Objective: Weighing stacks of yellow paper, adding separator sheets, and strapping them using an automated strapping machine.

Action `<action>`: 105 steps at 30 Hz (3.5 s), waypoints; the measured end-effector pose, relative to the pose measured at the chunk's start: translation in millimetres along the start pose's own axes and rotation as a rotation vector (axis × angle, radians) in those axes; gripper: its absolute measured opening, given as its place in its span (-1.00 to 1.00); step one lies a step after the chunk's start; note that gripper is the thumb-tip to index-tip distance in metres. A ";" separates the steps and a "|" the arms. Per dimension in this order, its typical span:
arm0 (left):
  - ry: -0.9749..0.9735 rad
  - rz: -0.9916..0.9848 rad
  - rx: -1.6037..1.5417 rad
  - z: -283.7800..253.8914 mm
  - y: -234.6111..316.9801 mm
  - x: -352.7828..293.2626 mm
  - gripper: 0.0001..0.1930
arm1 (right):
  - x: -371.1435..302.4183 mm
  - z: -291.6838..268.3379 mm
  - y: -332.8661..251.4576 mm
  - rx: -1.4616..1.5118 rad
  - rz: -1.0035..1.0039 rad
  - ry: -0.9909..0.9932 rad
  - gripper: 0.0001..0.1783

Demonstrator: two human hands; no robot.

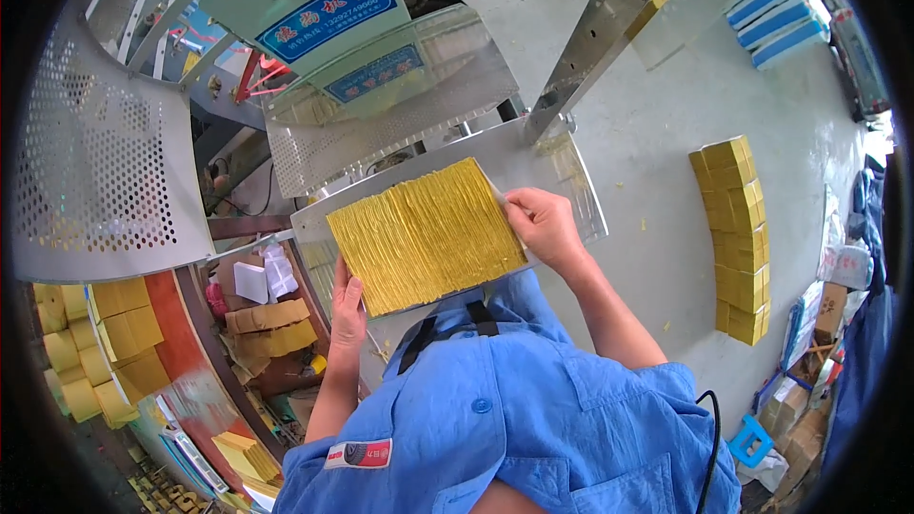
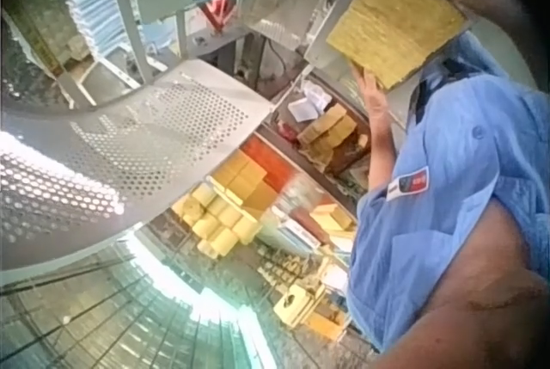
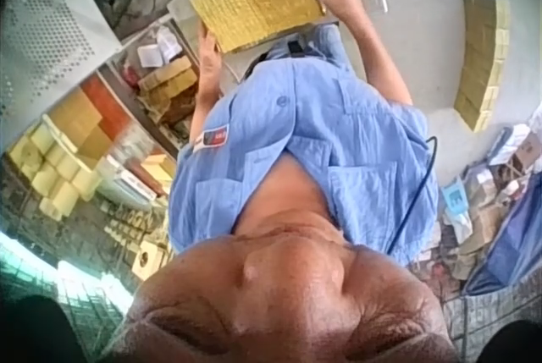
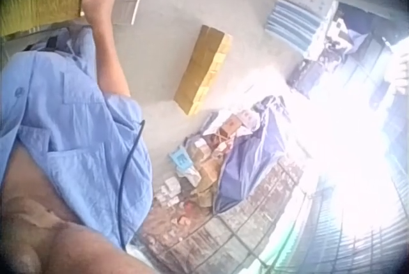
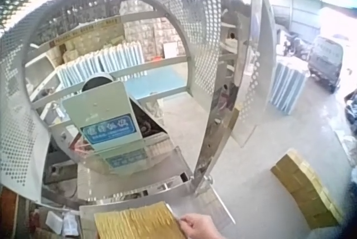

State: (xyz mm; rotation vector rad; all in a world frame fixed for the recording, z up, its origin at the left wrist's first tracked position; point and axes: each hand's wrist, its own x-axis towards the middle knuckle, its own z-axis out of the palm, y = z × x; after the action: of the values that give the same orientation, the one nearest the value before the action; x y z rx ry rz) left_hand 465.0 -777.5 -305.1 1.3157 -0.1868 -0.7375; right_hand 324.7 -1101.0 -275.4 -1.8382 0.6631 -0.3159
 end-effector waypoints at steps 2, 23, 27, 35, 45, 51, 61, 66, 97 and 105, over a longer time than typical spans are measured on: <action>0.009 0.006 0.025 1.8 1.0 0.6 -0.23 | 0.1 1.7 0.6 -0.078 -0.133 0.057 -0.89; -0.023 -0.007 0.019 -12.2 -3.4 3.4 -0.27 | -8.4 12.7 7.4 -0.233 -0.378 0.211 -0.89; -0.014 -0.014 0.027 -9.8 -0.7 2.1 -0.27 | -11.8 11.1 -10.7 -0.155 -0.323 0.174 -0.80; -0.012 -0.016 0.016 -7.5 -0.3 2.4 -0.27 | -16.6 4.1 3.7 -0.217 -0.376 0.220 -0.83; 0.017 -0.042 0.022 -7.7 -0.2 0.6 -0.27 | -27.8 0.3 -9.8 -0.238 -0.217 0.176 -0.89; 0.021 -0.041 0.039 -2.3 4.6 1.7 -0.26 | -24.7 0.9 -7.1 -0.257 -0.213 0.187 -0.89; 0.029 -0.044 0.007 -10.3 -3.0 1.3 -0.26 | -15.1 -0.3 -12.0 -0.403 -0.301 0.158 -0.90; 0.032 0.011 0.115 -16.3 -7.4 1.7 -0.25 | -13.4 -5.4 -25.8 -0.454 -0.379 0.155 -0.92; -0.001 -0.045 0.038 -6.1 6.7 3.5 -0.23 | -16.5 -12.8 -25.0 -0.653 -0.256 0.028 -0.67; -0.017 -0.038 0.054 -6.9 6.4 4.6 -0.21 | -14.6 -9.3 -16.2 -0.486 -0.302 -0.025 -0.72</action>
State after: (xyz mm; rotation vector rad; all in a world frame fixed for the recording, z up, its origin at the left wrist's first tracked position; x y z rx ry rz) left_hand 474.6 -774.2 -302.4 1.3675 -0.1969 -0.7803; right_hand 312.8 -1095.8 -255.6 -2.4119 0.4674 -0.3482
